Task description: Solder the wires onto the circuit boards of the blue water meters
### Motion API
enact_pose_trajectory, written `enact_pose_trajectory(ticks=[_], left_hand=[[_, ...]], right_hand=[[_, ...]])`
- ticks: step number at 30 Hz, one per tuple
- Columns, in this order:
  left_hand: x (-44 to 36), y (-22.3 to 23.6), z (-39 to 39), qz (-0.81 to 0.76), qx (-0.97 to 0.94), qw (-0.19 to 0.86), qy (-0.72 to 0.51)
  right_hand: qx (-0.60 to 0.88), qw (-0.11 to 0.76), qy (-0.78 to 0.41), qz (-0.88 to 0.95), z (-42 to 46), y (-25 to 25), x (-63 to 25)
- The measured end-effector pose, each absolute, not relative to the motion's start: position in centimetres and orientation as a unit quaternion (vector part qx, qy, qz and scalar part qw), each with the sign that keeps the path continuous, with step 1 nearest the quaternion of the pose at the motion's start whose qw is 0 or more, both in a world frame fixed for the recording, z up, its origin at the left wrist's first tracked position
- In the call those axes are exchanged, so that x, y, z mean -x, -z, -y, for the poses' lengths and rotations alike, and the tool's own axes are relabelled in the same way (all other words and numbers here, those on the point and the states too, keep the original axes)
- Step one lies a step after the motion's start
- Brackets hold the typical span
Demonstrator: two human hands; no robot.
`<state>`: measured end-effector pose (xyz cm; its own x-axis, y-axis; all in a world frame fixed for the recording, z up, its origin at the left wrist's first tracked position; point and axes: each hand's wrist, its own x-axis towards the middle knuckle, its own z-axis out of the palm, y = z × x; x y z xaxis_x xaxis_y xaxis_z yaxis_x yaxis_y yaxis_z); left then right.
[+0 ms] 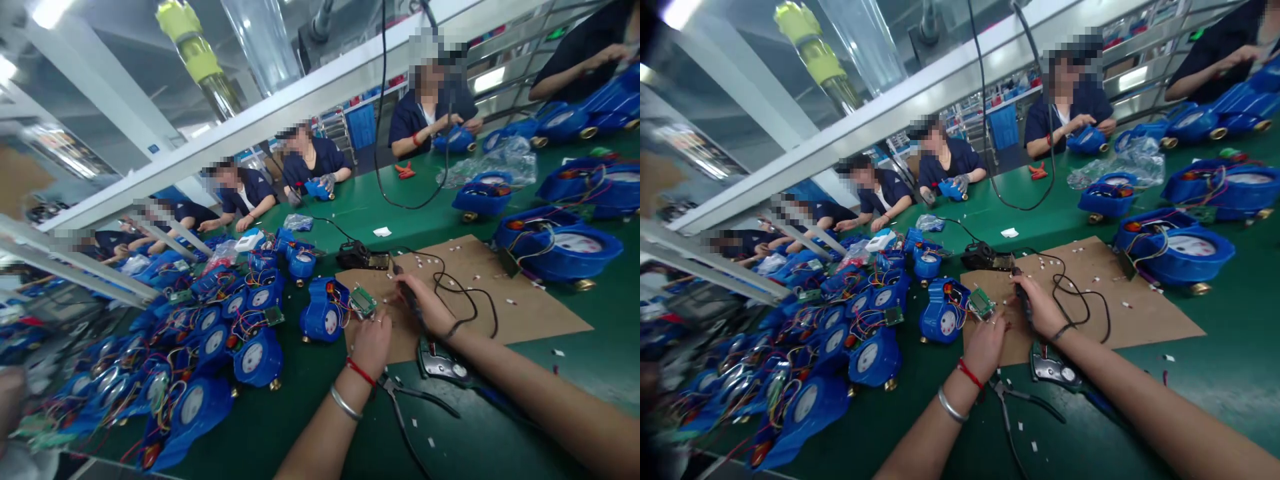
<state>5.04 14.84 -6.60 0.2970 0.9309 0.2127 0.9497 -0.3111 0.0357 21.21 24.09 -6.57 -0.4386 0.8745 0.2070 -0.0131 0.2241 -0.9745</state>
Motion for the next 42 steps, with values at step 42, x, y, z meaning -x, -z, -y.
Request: enact_pose_trajectory(ticks=[42], left_hand=[[-5.3, 8.2, -13.2, 0.65, 0.724, 0.0, 0.231]], right_hand=[[0.242, 0.264, -0.322, 0.876, -22.7, 7.7, -20.9]])
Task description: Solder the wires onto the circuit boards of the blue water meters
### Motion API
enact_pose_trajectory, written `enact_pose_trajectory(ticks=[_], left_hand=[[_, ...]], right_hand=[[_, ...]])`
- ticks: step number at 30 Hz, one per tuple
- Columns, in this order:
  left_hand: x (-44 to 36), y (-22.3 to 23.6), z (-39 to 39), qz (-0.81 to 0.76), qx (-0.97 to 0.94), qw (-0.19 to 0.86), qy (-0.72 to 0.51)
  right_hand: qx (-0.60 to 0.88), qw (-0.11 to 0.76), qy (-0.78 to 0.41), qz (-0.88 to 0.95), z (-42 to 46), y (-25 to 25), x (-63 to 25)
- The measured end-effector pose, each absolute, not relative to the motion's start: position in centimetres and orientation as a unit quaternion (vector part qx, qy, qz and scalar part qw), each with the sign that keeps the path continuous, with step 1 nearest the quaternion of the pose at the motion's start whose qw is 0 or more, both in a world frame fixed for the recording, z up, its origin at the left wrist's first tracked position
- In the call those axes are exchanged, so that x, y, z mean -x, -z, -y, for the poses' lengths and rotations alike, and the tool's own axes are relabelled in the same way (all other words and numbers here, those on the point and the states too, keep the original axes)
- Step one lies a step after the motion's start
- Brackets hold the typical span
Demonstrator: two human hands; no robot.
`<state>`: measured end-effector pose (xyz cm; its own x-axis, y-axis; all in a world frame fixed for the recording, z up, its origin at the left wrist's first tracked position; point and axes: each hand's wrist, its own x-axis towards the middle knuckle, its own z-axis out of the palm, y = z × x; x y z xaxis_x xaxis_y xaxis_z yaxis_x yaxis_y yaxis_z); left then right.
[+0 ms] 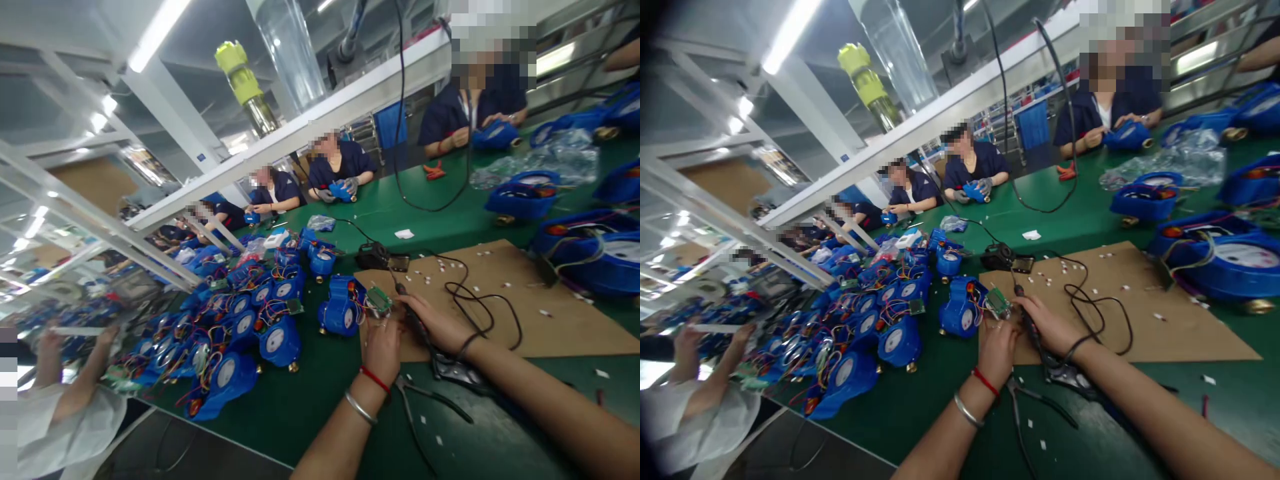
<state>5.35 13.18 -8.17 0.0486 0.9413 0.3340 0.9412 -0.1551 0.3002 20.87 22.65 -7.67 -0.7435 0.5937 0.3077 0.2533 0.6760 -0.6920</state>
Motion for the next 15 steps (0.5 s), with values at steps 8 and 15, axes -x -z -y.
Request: enact_pose_trajectory(ticks=[8, 15], left_hand=[[-3.9, 7.8, -12.4, -0.643, -0.705, 0.033, -0.298], [-3.1, 7.6, -12.6, -0.645, -0.696, 0.034, -0.314]], right_hand=[[0.235, 0.273, -0.312, 0.879, -22.6, 7.3, -21.1], [0.248, 0.333, -0.32, 0.852, -22.8, 6.6, -21.5]])
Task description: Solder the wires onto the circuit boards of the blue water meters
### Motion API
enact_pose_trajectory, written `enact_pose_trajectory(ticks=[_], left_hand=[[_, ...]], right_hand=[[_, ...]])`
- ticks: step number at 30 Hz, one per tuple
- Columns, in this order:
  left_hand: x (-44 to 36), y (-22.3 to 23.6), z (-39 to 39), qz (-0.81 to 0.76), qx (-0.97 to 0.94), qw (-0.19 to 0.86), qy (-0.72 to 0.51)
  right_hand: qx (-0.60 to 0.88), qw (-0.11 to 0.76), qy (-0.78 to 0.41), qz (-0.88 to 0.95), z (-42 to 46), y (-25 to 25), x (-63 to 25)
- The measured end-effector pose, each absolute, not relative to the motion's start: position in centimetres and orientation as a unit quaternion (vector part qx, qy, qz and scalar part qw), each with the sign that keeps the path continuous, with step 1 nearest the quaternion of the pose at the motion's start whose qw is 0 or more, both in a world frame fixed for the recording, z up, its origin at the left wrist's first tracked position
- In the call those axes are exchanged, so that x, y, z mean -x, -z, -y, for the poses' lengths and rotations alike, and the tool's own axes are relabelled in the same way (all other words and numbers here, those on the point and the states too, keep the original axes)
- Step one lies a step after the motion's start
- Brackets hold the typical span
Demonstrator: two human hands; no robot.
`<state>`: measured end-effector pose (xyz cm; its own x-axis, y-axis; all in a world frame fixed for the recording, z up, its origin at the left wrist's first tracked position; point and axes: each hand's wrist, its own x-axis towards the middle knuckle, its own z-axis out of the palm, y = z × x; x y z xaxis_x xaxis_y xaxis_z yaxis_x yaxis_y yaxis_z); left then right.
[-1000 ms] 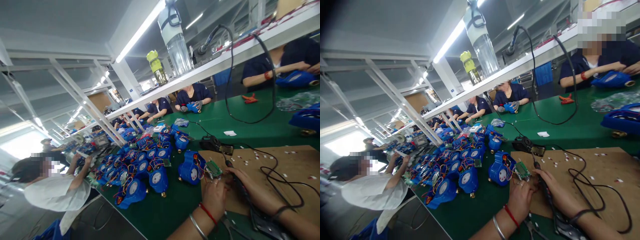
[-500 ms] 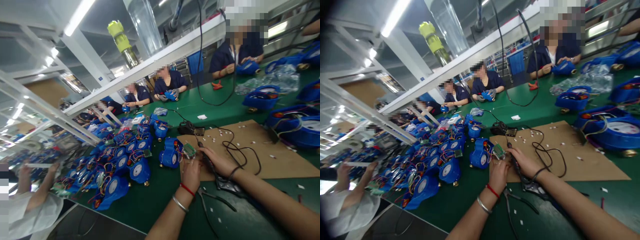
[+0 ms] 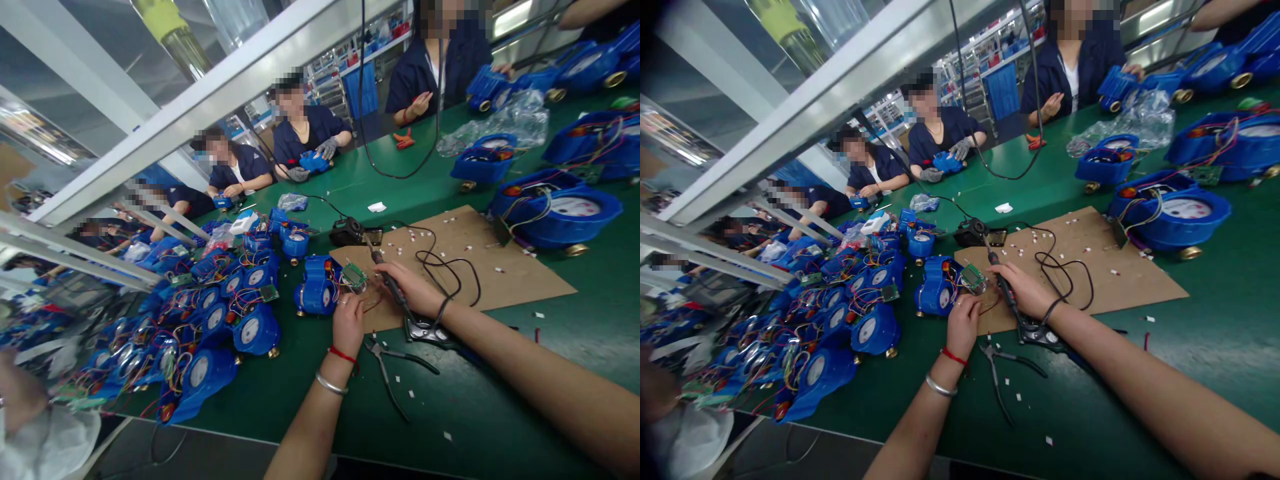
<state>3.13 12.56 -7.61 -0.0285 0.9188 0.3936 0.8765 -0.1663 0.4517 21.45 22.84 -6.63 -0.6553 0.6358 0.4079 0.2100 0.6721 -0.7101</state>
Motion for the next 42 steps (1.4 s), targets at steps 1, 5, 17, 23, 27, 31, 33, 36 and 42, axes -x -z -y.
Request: enact_pose_trajectory(ticks=[1, 5, 17, 23, 27, 31, 33, 36, 42], left_hand=[[-3.1, 7.5, -12.6, -0.644, -0.698, 0.032, -0.312], [-2.8, 7.0, -12.4, -0.647, -0.699, 0.019, -0.303], [-2.6, 7.2, -11.9, -0.665, -0.677, 0.045, -0.311], [-2.6, 7.1, -11.7, -0.672, -0.665, 0.058, -0.319], [-2.5, 7.2, -11.7, -0.679, -0.66, 0.07, -0.314], [-2.6, 7.3, -11.8, -0.682, -0.657, 0.068, -0.315], [-2.6, 7.3, -11.8, -0.68, -0.659, 0.067, -0.315], [-2.6, 7.2, -11.9, -0.68, -0.659, 0.067, -0.314], [-2.6, 7.2, -11.9, -0.682, -0.661, 0.067, -0.306]], right_hand=[[0.254, 0.349, -0.317, 0.845, -22.8, 6.2, -21.5], [0.291, 0.411, -0.322, 0.802, -21.9, 3.5, -22.4], [0.391, 0.386, -0.457, 0.7, -16.9, 3.3, -25.8], [0.41, 0.335, -0.469, 0.707, -17.2, 3.7, -25.3], [0.413, 0.321, -0.49, 0.697, -17.4, 3.8, -25.2], [0.415, 0.317, -0.508, 0.685, -17.5, 4.1, -25.1], [0.422, 0.314, -0.516, 0.676, -17.6, 4.1, -25.0], [0.425, 0.312, -0.525, 0.668, -17.7, 4.3, -24.9], [0.425, 0.305, -0.538, 0.662, -18.0, 4.8, -25.0]])
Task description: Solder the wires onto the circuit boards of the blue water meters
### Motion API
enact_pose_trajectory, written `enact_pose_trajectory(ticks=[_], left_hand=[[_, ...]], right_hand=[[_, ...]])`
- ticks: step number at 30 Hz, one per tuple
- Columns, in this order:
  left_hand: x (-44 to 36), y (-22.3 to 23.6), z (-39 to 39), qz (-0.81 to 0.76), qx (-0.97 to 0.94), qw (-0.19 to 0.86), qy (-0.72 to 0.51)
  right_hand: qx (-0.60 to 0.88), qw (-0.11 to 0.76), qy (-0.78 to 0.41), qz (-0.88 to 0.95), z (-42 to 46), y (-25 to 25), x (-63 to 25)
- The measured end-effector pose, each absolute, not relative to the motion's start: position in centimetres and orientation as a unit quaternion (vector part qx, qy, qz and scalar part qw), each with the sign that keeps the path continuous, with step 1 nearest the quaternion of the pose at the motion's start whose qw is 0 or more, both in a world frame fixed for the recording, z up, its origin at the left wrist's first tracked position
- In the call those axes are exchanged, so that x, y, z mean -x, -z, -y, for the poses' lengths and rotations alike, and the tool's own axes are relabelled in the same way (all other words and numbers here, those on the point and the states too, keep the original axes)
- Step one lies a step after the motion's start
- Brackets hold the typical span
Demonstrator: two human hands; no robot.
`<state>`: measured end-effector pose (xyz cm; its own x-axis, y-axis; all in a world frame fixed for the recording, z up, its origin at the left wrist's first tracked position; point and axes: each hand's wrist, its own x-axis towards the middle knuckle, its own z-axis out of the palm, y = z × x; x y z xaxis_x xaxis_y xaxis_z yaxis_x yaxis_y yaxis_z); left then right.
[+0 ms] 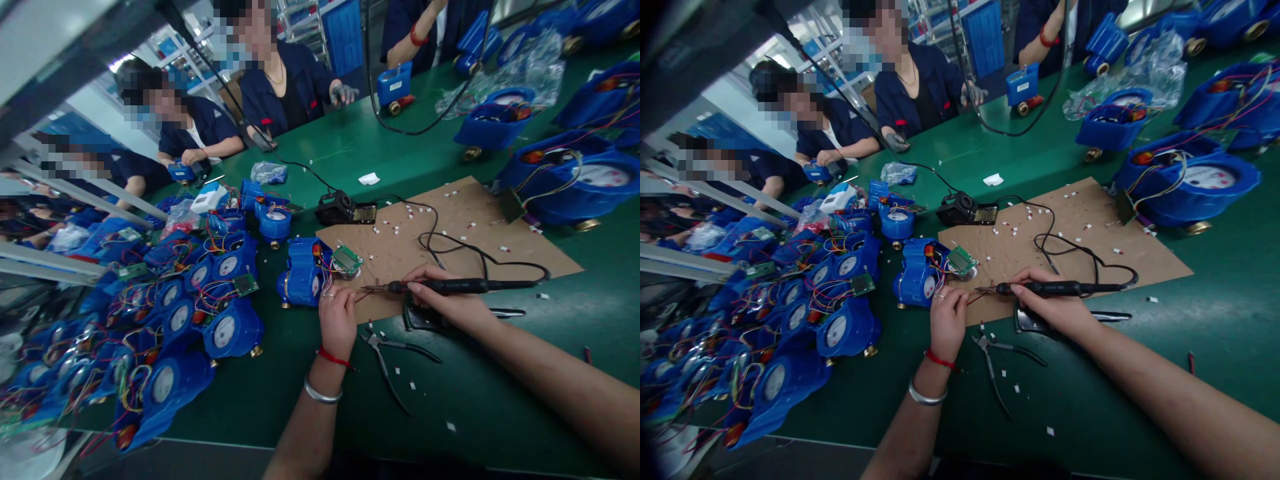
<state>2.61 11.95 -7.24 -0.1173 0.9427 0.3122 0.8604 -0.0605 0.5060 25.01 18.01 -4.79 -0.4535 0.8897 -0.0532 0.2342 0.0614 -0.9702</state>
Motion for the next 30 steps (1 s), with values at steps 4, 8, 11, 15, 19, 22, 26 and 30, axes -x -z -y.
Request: enact_pose_trajectory(ticks=[4, 8, 11, 15, 19, 22, 26, 30], left_hand=[[-2.63, 7.28, -12.01, -0.682, -0.662, 0.068, -0.303], [-2.7, 7.24, -11.97, -0.685, -0.659, 0.066, -0.303], [-2.74, 7.23, -11.92, -0.687, -0.659, 0.064, -0.3], [-2.78, 7.18, -11.95, -0.688, -0.658, 0.062, -0.3], [-2.75, 7.16, -11.97, -0.687, -0.66, 0.064, -0.296], [-2.7, 7.23, -11.97, -0.687, -0.662, 0.061, -0.294], [-2.72, 7.26, -11.98, -0.685, -0.66, 0.06, -0.302], [-2.71, 7.22, -11.9, -0.688, -0.656, 0.07, -0.3]], right_hand=[[0.429, 0.299, -0.541, 0.658, -18.05, 4.87, -25.06], [0.435, 0.295, -0.54, 0.657, -18.07, 4.9, -24.98], [0.434, 0.295, -0.546, 0.653, -18.06, 4.99, -24.93], [0.433, 0.295, -0.547, 0.653, -18.02, 5.05, -24.9], [0.43, 0.292, -0.545, 0.658, -18.0, 4.9, -24.86], [0.432, 0.289, -0.538, 0.664, -18.02, 4.76, -24.87], [0.428, 0.298, -0.542, 0.66, -18.0, 4.75, -25.01], [0.438, 0.311, -0.559, 0.632, -17.92, 4.87, -25.16]])
